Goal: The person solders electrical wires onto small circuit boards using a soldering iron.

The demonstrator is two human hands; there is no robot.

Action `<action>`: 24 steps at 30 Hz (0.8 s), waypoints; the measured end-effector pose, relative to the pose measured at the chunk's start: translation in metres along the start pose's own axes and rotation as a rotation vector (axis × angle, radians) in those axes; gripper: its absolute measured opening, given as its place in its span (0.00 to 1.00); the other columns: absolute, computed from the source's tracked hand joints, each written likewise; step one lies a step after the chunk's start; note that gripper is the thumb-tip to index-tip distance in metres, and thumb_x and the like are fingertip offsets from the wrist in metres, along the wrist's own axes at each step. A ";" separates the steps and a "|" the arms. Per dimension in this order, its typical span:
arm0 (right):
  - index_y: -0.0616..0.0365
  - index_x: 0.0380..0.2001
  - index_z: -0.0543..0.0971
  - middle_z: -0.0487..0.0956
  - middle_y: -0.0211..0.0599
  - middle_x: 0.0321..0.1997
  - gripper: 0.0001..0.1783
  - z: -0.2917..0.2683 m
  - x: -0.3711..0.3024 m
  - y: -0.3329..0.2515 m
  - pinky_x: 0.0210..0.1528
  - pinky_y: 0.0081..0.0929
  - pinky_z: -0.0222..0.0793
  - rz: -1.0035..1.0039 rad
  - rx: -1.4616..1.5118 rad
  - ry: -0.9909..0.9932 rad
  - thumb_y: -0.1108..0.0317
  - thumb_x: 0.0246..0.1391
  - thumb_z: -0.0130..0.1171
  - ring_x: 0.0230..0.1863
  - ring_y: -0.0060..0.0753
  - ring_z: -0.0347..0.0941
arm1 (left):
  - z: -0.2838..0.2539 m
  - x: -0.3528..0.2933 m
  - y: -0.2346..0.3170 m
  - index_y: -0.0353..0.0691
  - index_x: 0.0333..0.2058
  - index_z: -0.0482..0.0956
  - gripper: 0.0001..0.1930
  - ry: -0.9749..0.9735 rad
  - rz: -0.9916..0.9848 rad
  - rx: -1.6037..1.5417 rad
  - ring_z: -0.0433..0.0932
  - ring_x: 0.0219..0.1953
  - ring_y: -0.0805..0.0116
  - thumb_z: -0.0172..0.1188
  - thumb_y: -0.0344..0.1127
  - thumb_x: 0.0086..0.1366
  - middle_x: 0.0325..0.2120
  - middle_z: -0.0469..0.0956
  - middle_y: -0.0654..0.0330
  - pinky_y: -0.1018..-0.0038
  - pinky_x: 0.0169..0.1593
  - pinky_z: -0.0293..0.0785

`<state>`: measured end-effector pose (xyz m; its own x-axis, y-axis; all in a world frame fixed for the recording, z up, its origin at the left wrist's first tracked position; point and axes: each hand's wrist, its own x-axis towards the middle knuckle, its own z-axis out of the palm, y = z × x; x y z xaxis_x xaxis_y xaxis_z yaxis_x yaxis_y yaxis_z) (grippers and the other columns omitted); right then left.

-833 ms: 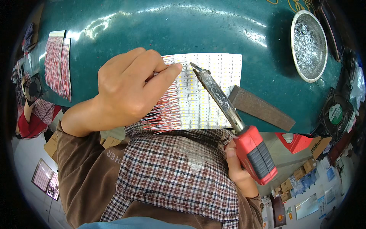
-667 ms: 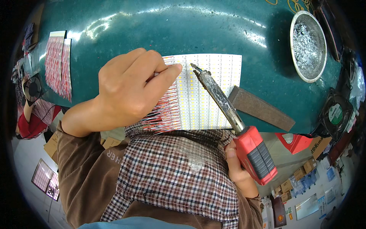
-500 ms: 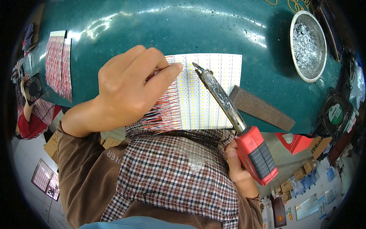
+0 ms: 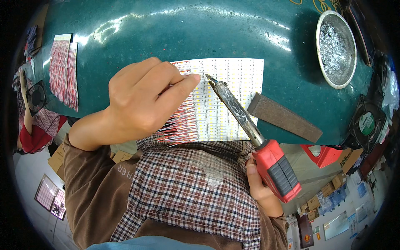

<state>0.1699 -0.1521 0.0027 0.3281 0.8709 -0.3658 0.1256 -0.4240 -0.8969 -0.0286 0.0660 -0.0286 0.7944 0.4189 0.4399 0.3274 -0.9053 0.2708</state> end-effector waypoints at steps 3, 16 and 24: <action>0.68 0.37 0.68 0.66 0.33 0.16 0.10 -0.002 0.002 0.001 0.17 0.19 0.55 0.013 0.018 -0.013 0.73 0.52 0.51 0.13 0.19 0.57 | 0.001 0.001 0.000 0.35 0.29 0.81 0.16 0.016 0.005 -0.001 0.67 0.17 0.74 0.59 0.28 0.35 0.17 0.69 0.65 0.80 0.15 0.59; 0.66 0.29 0.69 0.66 0.35 0.19 0.05 0.000 0.007 -0.004 0.17 0.18 0.55 0.017 0.004 -0.060 0.75 0.50 0.51 0.14 0.19 0.57 | 0.000 0.001 0.001 0.34 0.29 0.80 0.16 -0.005 0.005 0.025 0.66 0.16 0.74 0.59 0.27 0.35 0.17 0.66 0.65 0.79 0.15 0.58; 0.66 0.30 0.68 0.66 0.35 0.21 0.05 0.004 0.007 -0.006 0.16 0.18 0.55 0.011 0.063 -0.020 0.75 0.50 0.51 0.14 0.19 0.57 | -0.002 0.003 0.002 0.34 0.29 0.80 0.16 -0.029 0.010 0.044 0.66 0.17 0.74 0.59 0.27 0.34 0.17 0.66 0.65 0.79 0.15 0.58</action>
<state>0.1680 -0.1426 0.0044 0.3104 0.8712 -0.3803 0.0629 -0.4180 -0.9063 -0.0264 0.0657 -0.0245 0.8119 0.4081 0.4174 0.3410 -0.9119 0.2283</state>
